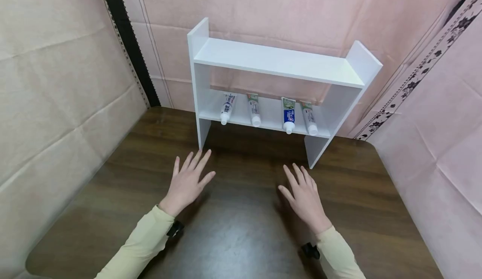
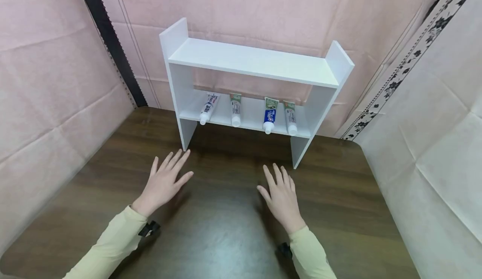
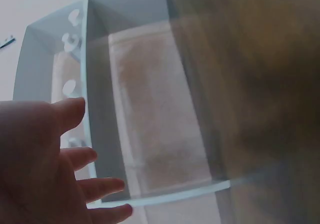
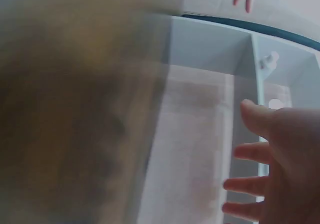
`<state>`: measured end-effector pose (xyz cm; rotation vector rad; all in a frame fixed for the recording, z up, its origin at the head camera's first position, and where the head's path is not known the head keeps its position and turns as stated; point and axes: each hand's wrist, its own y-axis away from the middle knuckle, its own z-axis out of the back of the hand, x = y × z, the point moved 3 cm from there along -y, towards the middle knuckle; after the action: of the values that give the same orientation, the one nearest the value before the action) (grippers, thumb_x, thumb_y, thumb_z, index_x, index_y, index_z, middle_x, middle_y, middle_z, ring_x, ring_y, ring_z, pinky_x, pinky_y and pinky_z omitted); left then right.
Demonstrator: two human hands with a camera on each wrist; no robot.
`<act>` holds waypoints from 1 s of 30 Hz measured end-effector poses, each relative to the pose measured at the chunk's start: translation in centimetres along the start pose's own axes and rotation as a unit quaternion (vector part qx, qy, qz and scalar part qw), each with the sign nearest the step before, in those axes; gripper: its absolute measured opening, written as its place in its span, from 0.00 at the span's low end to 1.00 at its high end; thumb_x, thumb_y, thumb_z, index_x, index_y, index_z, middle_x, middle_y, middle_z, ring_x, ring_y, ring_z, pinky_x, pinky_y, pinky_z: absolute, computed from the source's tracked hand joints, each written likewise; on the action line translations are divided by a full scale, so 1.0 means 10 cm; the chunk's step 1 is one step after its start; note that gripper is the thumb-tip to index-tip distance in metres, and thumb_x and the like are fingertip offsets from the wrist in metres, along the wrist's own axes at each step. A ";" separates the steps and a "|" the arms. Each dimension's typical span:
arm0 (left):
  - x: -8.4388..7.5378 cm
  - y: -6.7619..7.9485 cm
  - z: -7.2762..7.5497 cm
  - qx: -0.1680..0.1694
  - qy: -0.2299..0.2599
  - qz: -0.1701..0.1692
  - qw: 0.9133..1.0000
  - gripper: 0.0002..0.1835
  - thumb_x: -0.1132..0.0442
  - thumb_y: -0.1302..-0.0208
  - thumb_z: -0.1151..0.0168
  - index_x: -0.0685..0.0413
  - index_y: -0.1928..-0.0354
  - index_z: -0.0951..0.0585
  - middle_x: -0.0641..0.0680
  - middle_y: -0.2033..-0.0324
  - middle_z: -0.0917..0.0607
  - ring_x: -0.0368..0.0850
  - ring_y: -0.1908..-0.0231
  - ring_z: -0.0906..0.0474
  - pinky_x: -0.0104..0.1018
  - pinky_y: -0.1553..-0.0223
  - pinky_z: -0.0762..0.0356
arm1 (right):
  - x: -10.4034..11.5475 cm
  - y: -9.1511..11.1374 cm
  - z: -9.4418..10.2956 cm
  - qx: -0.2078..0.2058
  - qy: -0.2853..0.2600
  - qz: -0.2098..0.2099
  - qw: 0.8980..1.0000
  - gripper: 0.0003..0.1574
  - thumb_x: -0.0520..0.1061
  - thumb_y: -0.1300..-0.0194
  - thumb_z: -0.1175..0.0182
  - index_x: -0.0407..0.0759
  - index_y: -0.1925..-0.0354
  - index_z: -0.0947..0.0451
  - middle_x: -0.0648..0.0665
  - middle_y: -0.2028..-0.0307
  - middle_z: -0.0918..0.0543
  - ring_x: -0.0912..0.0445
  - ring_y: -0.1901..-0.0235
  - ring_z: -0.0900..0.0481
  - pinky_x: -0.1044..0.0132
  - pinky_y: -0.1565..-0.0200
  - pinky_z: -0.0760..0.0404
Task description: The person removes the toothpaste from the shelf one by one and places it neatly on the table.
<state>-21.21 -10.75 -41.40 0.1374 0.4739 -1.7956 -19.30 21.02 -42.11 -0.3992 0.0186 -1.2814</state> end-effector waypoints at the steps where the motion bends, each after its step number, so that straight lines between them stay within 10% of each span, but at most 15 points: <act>1: 0.02 -0.02 0.03 0.000 0.003 0.003 1.000 0.35 0.40 0.37 0.57 0.35 0.31 0.53 0.56 0.33 0.43 0.58 0.34 0.50 0.61 0.37 0.65 | 0.03 -0.04 0.02 -0.002 -0.002 0.003 1.000 0.38 0.59 0.38 0.50 0.51 0.34 0.44 0.38 0.35 0.41 0.41 0.35 0.47 0.43 0.41 0.44; 13: 0.31 -0.55 0.23 0.024 0.178 0.052 0.982 0.41 0.40 0.39 0.55 0.43 0.30 0.61 0.59 0.32 0.50 0.58 0.34 0.49 0.60 0.39 0.48 | 0.49 -0.57 0.17 -0.022 -0.049 0.088 0.995 0.17 0.51 0.37 0.48 0.47 0.53 0.23 0.43 0.50 0.23 0.48 0.50 0.27 0.49 0.48 0.32; 30: 0.35 -1.09 0.24 -0.093 0.348 0.038 0.932 0.41 0.57 0.39 0.47 0.27 0.33 0.62 0.51 0.31 0.50 0.53 0.33 0.50 0.54 0.38 0.46 | 1.22 -1.34 0.12 -0.069 -0.061 0.193 0.977 0.34 0.48 0.40 0.46 0.50 0.36 0.43 0.41 0.37 0.40 0.49 0.39 0.40 0.50 0.46 0.32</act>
<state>-32.15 -12.62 -37.71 0.6634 1.1228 -1.5792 -27.87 6.93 -34.40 -0.5635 0.0783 -0.8730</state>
